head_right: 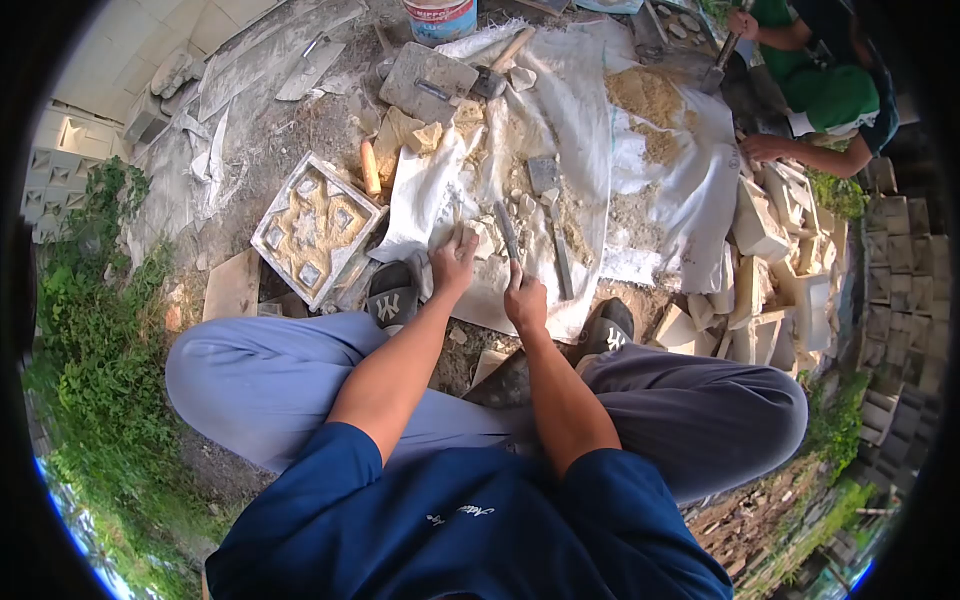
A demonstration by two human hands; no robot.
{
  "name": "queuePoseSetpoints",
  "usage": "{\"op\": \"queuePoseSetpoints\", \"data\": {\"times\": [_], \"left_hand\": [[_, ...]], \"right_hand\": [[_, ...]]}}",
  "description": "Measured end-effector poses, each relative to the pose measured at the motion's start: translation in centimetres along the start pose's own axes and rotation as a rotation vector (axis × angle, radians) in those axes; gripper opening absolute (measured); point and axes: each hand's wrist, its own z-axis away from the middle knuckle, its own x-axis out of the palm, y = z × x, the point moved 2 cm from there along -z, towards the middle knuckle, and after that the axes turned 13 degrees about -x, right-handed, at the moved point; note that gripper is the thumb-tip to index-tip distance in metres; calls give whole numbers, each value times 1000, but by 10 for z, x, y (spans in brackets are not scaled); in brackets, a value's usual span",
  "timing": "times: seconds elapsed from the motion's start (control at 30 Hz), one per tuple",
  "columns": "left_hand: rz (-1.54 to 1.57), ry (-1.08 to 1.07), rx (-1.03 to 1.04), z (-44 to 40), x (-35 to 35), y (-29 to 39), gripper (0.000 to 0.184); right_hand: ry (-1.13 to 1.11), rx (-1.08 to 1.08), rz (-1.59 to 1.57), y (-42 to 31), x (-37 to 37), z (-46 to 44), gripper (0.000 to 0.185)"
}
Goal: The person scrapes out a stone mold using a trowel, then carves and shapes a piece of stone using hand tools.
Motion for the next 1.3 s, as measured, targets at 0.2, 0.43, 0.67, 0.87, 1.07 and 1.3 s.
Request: {"op": "queuePoseSetpoints", "data": {"times": [0.2,0.43,0.67,0.87,1.07,1.3], "left_hand": [[72,-47,31,-3,-3,2,66],[8,11,85,-13,-5,8,55],[89,-194,54,-42,4,34,47],[104,-133,252,-51,20,22,45],[122,-100,209,-51,26,20,48],[148,-87,230,-52,26,19,47]], "right_hand": [[-169,134,67,41,16,-7,80],[-229,208,-236,40,23,7,70],[11,-133,31,47,20,-6,46],[72,-130,-218,3,7,-7,36],[49,-71,-86,12,-1,-3,36],[-100,25,147,27,4,-16,31]]}}
